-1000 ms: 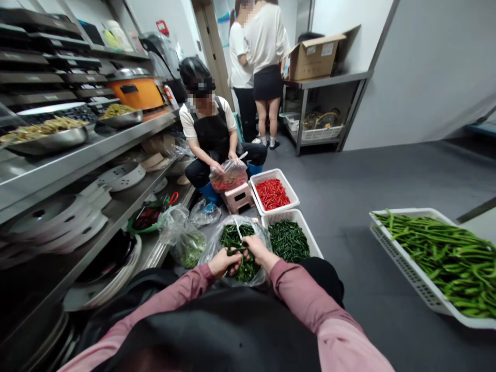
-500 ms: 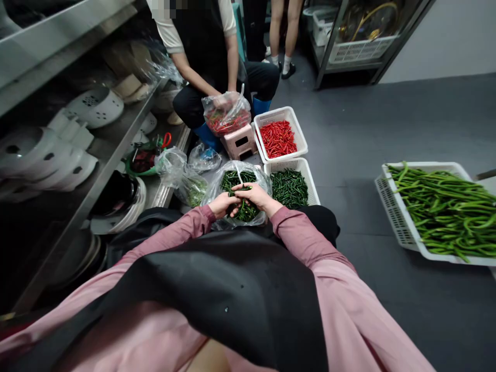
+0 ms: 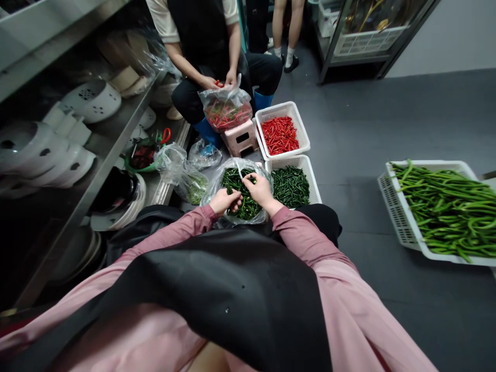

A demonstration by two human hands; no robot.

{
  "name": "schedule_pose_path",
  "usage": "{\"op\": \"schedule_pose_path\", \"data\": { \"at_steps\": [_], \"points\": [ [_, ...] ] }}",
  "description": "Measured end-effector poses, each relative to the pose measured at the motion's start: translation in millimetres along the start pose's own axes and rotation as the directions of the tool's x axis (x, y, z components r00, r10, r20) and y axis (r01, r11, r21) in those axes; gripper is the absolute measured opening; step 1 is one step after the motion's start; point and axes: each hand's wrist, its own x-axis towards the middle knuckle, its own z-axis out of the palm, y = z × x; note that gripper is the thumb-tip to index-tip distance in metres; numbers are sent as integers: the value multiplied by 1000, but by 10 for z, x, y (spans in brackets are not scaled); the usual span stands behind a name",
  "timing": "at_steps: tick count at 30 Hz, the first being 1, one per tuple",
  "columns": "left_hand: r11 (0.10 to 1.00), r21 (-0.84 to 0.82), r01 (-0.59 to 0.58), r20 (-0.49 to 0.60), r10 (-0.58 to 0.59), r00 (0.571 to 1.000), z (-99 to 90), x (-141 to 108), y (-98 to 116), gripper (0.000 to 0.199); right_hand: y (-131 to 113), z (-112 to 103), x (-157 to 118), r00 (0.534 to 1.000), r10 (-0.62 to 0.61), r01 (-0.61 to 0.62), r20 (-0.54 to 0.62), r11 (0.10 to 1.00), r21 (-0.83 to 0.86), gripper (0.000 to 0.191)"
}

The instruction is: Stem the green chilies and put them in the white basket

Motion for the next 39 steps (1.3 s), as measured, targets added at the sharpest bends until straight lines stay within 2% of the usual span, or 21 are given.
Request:
{"op": "schedule_pose_path", "data": {
  "at_steps": [3, 5, 7, 11, 13, 14, 16, 18, 19, 20, 21, 22, 24, 26, 29, 34, 37, 39],
  "points": [
    [1000, -19, -8, 4, 8, 1000, 0, -8, -13, 22, -3, -17, 1, 979, 103, -121, 175, 988, 97, 28],
    [1000, 16, -9, 56, 8, 998, -19, -5, -21, 25, 4, -13, -7, 966, 139, -167, 219, 979, 114, 29],
    [998, 65, -24, 87, 18, 996, -42, 11, -25, 27, 15, 2, -17, 973, 148, -167, 179, 981, 97, 29],
    [994, 107, -31, -2, 32, 999, -61, 53, -16, 28, 26, 36, -29, 996, 89, -89, 1, 996, 16, 26],
    [987, 143, -69, 4, 69, 998, -62, 48, 1, 29, 28, 48, -21, 995, 97, -96, -17, 994, 46, 25],
    [982, 157, -106, 28, 103, 994, -61, 34, 13, 28, 31, 53, -11, 989, 149, -150, 13, 983, 106, 24],
    [968, 167, -189, 102, 173, 980, -58, -11, 48, 27, 46, 59, 21, 936, 331, -352, 121, 895, 274, 23],
    [961, 158, -226, 177, 197, 964, -48, -54, 86, 25, 64, 55, 62, 826, 505, -563, 249, 722, 403, 21],
    [964, 151, -219, 196, 188, 962, -41, -64, 100, 25, 68, 46, 81, 777, 555, -627, 297, 641, 442, 19],
    [971, 144, -193, 195, 163, 967, -34, -63, 106, 25, 67, 30, 97, 750, 573, -657, 330, 590, 470, 17],
    [979, 140, -150, 172, 125, 977, -29, -49, 104, 25, 58, 9, 106, 753, 559, -654, 347, 575, 492, 14],
    [985, 142, -99, 130, 81, 988, -28, -24, 92, 24, 40, -16, 108, 782, 517, -621, 349, 597, 508, 13],
    [984, 180, -11, 23, 7, 1000, -36, 44, 43, 17, -13, -66, 89, 870, 377, -491, 317, 715, 497, 17],
    [966, 257, 30, -62, -15, 998, -49, 109, -17, 12, -70, -94, 45, 917, 248, -363, 314, 843, 396, 23],
    [922, 386, 26, -85, 7, 996, -51, 148, -67, 8, -117, -61, -37, 920, 211, -282, 330, 942, 183, 23],
    [819, 573, -45, -64, 100, 993, -22, 128, -45, 11, -73, 66, -106, 936, 205, -223, 286, 974, 32, 16],
    [802, 592, -72, -46, 123, 991, -19, 126, -60, 15, -40, 91, -92, 902, 295, -352, 314, 925, 143, 11],
    [859, 506, -72, -8, 88, 996, -22, 120, -82, 18, -36, 72, -65, 851, 362, -472, 381, 845, 252, 11]
  ]
}}
